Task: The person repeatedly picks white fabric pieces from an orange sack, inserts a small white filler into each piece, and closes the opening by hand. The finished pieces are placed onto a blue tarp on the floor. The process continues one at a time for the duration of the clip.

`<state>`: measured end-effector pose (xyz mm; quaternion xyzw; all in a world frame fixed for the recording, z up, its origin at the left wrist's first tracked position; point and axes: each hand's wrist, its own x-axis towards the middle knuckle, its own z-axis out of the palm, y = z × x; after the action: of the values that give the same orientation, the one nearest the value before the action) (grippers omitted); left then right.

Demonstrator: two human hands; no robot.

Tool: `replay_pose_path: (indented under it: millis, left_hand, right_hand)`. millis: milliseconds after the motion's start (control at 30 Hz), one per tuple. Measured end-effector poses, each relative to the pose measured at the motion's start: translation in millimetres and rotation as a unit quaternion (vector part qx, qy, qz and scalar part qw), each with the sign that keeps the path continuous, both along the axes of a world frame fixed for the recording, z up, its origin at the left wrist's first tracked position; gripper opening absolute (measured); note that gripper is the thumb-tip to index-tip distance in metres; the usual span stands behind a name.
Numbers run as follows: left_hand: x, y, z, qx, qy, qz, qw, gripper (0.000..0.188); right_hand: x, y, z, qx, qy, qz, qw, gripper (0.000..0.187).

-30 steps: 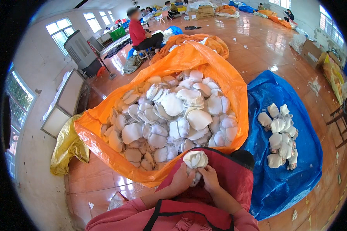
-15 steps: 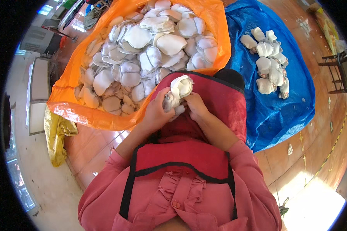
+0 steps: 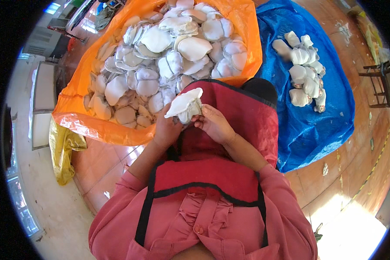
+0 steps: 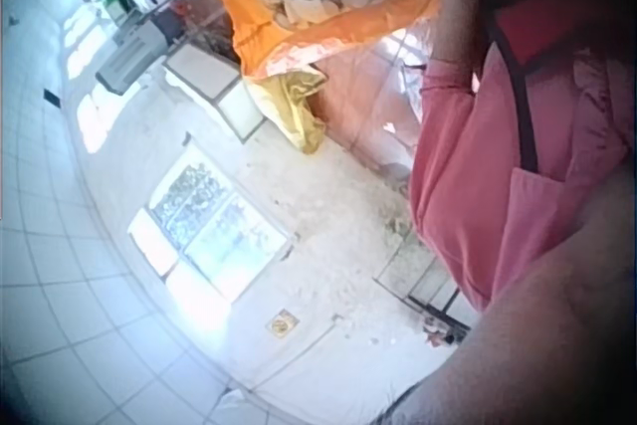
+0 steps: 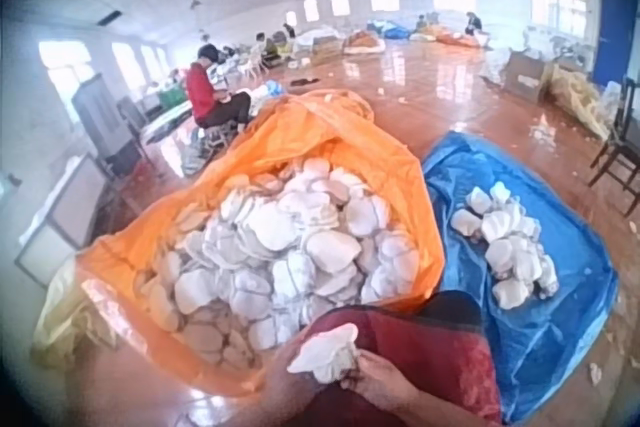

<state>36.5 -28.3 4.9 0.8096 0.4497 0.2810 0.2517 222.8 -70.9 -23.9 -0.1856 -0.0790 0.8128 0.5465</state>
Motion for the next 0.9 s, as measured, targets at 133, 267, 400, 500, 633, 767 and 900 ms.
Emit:
replay_pose_path:
  millis: [133, 267, 400, 500, 633, 767, 900]
  left_hand:
    - [6, -4, -6, -0.051, -0.095, -0.017, 0.994, 0.054]
    - [3, -4, -16, -0.054, -0.11, -0.053, 0.991, 0.064]
    - [-5, -5, -23, -0.138, -0.2, -0.095, 0.965, 0.072]
    - [-2, -9, -11, -0.185, -0.257, -0.094, 0.944, 0.068]
    - [-19, -1, 11, 0.001, -0.105, -0.124, 0.987, 0.052]
    - [-40, 4, 27, 0.056, -0.071, -0.162, 0.983, 0.04]
    - [-39, -14, 32, -0.22, -0.254, -0.051, 0.94, 0.047]
  right_hand:
    - [-2, 4, -19, -0.004, -0.072, 0.005, 0.997, 0.015]
    - [3, 8, -21, -0.007, -0.077, 0.021, 0.997, 0.014]
    - [8, 10, -15, 0.004, -0.099, 0.072, 0.992, 0.017]
    - [7, 9, -12, 0.004, -0.092, 0.055, 0.994, 0.021]
    - [-2, 7, 16, 0.009, -0.148, 0.005, 0.989, 0.023]
    - [2, 6, -21, 0.129, -0.348, -0.031, 0.928, 0.025]
    - [-2, 3, -4, 0.189, -0.539, -0.028, 0.82, 0.027]
